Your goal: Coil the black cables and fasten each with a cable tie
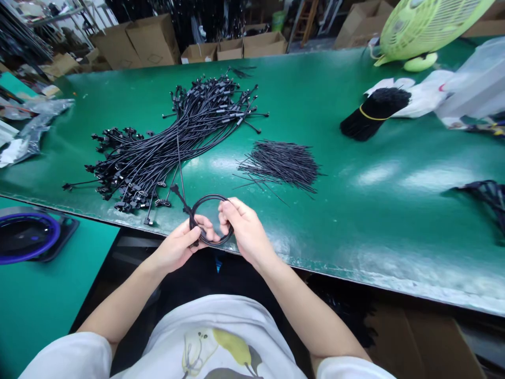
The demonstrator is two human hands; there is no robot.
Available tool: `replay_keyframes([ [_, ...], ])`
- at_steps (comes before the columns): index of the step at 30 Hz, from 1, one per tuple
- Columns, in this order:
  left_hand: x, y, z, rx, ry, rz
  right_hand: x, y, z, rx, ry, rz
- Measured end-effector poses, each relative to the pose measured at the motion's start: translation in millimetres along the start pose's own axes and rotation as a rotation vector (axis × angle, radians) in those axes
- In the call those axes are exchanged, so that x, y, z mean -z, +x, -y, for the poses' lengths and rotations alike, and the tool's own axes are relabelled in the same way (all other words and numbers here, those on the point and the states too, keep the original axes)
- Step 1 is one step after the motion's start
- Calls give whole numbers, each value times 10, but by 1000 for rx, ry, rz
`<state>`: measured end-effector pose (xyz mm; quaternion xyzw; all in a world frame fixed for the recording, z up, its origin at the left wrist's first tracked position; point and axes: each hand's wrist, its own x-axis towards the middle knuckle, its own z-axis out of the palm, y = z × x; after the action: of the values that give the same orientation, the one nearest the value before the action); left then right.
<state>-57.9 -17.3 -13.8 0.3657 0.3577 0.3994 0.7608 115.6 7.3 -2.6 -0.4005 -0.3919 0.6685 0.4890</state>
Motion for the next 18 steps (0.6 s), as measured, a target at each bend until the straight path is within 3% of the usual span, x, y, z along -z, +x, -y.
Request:
replay_keyframes([
  [3, 40, -30, -77, -28, -26, 68, 120, 11, -9, 103, -252, -17],
  [6, 183, -57, -183, -2, 73, 183, 343, -60, 75, 74, -459, 24],
  [10, 351, -93, -366, 257, 240, 417, 581, -227, 262, 55, -784, 77],
  [12, 394, -133, -488, 357, 315, 466, 644, -311, 371, 51, -886, 110],
  [14, 449, -204, -640, 394, 334, 492, 715, -400, 495, 31, -919, 225],
  [16, 539, -292, -809, 281, 215, 430, 836, -501, 620, 1, -916, 369],
  [18, 641, -356, -963, 5, -29, 221, 1017, -608, 703, -3, -930, 391],
])
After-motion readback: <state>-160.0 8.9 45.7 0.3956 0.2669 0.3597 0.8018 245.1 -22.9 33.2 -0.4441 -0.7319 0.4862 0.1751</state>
